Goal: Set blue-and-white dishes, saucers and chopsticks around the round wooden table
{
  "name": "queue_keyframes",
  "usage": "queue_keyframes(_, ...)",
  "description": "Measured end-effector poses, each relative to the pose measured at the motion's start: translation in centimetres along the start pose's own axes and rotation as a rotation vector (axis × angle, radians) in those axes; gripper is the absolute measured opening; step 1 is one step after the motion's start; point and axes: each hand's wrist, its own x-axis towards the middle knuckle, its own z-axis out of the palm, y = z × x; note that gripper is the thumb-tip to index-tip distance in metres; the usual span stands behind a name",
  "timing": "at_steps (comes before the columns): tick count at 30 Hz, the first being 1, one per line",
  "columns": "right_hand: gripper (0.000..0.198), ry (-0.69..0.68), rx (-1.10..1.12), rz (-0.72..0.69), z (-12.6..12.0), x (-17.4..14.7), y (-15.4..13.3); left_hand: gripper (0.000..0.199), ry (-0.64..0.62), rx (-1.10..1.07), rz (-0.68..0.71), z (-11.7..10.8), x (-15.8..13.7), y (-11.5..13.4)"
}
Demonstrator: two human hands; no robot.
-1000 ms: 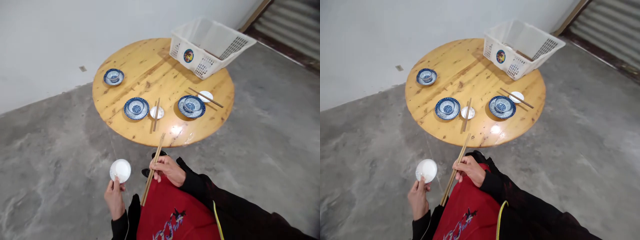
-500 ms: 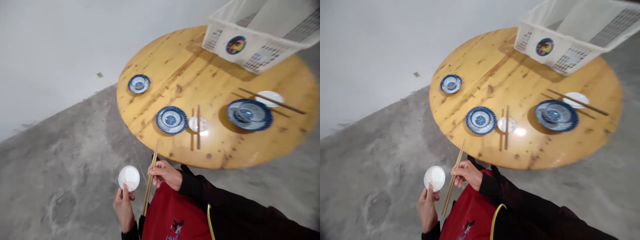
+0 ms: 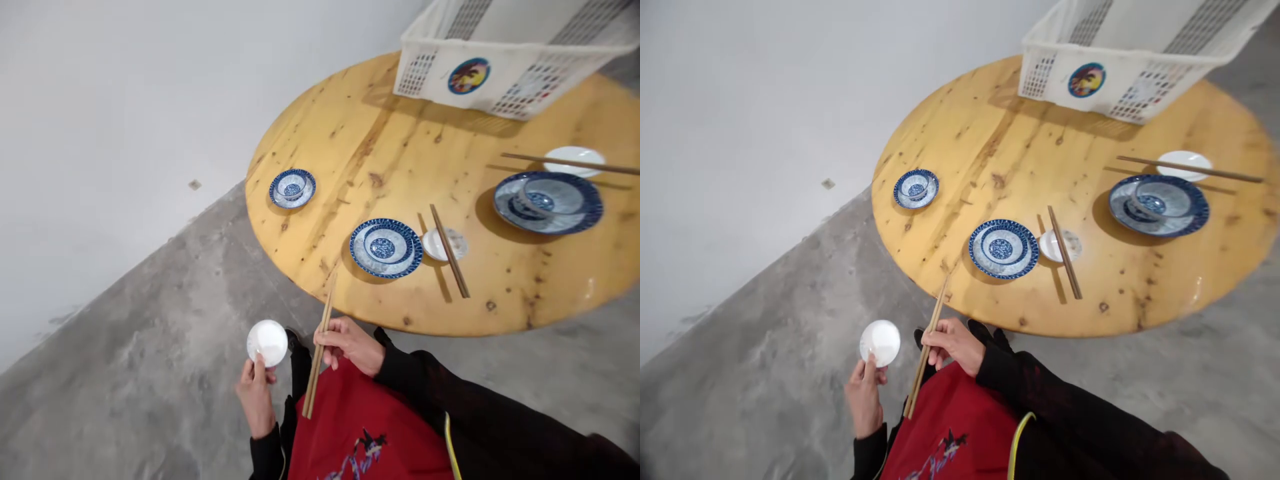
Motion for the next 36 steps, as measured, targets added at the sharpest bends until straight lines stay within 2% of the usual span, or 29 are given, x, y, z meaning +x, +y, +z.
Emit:
queue_keyframes(3,0.042,0.117,0.070,-0.122,3.1,1.7,0.7,0.047,-0.160,-0.005,0.088,-0.8,5.4,1.4)
queue_keyframes(7,0.043,0.243,0.134,-0.204,7.7,3.3,1.4,0.046,-0.375,0.037,0.178,-1.5,11.8,3.2)
queue_keyframes(10,0.042,0.348,0.185,-0.249,9.8,4.0,1.9,0.046,-0.508,0.034,0.229,-0.8,15.4,4.5)
queue_keyframes(13,0.040,0.439,0.229,-0.270,10.7,4.8,2.0,0.045,-0.600,0.025,0.254,1.2,17.8,5.7)
queue_keyframes(17,0.037,0.488,0.251,-0.308,10.5,6.7,0.9,0.044,-0.707,0.014,0.271,4.6,19.6,7.7)
queue_keyframes(21,0.041,0.474,0.263,-0.323,9.7,9.8,-1.6,0.045,-0.800,0.054,0.317,7.3,21.1,9.6)
queue_keyframes(27,0.044,0.391,0.277,-0.340,7.4,14.2,-6.0,0.050,-0.783,0.156,0.311,10.5,23.9,12.4)
queue_keyframes(31,0.041,0.438,0.308,-0.345,5.2,15.0,-7.8,0.048,-0.790,0.156,0.308,13.6,24.7,14.3)
queue_keyframes(36,0.042,0.573,0.385,-0.323,3.0,14.5,-8.1,0.042,-0.912,0.182,0.288,18.2,24.9,16.0)
